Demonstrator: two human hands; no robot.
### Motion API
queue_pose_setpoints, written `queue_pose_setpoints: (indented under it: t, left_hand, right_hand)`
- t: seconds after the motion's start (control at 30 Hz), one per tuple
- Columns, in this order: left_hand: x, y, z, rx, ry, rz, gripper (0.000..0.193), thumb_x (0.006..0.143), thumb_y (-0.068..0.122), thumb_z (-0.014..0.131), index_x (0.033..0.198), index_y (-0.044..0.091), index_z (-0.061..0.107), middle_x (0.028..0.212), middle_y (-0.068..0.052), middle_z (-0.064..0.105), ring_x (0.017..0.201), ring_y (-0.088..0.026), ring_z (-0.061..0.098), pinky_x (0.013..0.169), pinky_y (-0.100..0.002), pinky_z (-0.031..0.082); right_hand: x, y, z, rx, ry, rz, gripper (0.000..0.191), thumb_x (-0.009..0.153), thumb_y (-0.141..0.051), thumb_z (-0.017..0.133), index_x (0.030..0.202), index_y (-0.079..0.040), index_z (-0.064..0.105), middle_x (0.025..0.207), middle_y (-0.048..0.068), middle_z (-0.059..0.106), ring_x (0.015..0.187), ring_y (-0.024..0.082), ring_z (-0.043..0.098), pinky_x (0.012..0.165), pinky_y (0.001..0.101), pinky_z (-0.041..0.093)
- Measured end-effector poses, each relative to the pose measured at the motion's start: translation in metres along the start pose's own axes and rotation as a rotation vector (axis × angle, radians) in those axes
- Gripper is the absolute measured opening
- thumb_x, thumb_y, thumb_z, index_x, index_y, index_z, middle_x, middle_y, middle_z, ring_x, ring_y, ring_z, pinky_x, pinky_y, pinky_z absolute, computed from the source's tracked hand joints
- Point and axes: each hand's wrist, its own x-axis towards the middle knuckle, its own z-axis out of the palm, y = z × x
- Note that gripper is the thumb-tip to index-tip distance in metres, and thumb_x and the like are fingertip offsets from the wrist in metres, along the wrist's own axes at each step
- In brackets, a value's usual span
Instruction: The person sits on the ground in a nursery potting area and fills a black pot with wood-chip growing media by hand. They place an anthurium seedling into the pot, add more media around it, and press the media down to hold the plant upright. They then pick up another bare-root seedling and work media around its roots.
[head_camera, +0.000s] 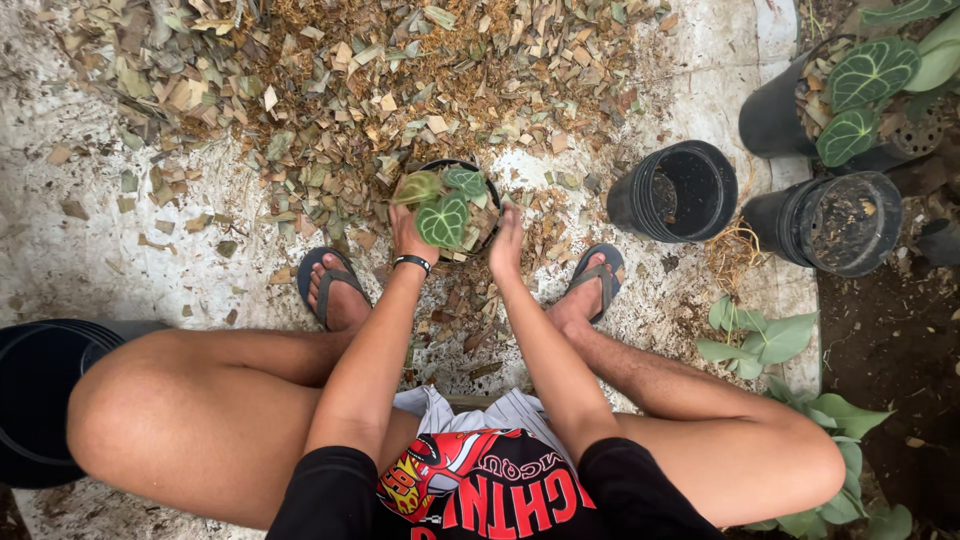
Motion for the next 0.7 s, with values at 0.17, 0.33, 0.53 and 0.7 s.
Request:
queue_pose_setpoints:
  t: [0.17,0.33,0.53,0.7]
  left_hand:
    - [0.003,0.005,-0.005,0.178,-0.004,0.141,0.048,0.083,0.020,0.080,0.130,0.018,0.069,0.159,-0.013,0.034,0.153,-0.037,0.027,0.128,-0.051,0.021]
    - [0.000,0.018,-0.007,0.105,-0.063,0.007,0.058,0.079,0.017,0.080,0.134,0.024,0.065,0.164,-0.013,0.025,0.150,-0.035,0.023,0.125,-0.048,0.026]
    - [0.007,0.015,-0.006,-0.040,-0.041,0.010,0.049,0.086,0.020,0.078,0.133,0.020,0.066,0.164,-0.013,0.027,0.151,-0.035,0.023,0.125,-0.048,0.025]
    - [0.009,0.011,-0.004,0.093,-0.047,0.168,0.036,0.090,0.023,0.080,0.126,0.020,0.074,0.160,-0.011,0.034,0.154,-0.034,0.023,0.127,-0.052,0.019]
  right_hand:
    - [-0.033,0.005,-0.029,-1.170,-0.406,-0.719,0.048,0.098,-0.046,0.048,0.119,-0.006,0.063,0.128,0.021,0.068,0.128,0.029,0.063,0.131,0.0539,0.035]
    - [-0.041,-0.018,-0.003,-1.363,-0.681,-0.689,0.080,0.089,-0.063,0.059,0.124,0.008,0.060,0.109,0.027,0.070,0.108,0.039,0.067,0.108,0.0511,0.046]
    - [-0.046,-0.041,-0.008,-1.331,-0.726,-0.469,0.066,0.083,-0.045,0.073,0.127,0.002,0.060,0.109,0.024,0.072,0.113,0.038,0.065,0.105,0.0490,0.048]
    - [-0.048,-0.032,-0.006,-1.098,-0.706,-0.647,0.072,0.077,-0.038,0.078,0.127,0.009,0.056,0.123,0.030,0.064,0.117,0.041,0.060,0.103,0.0511,0.046]
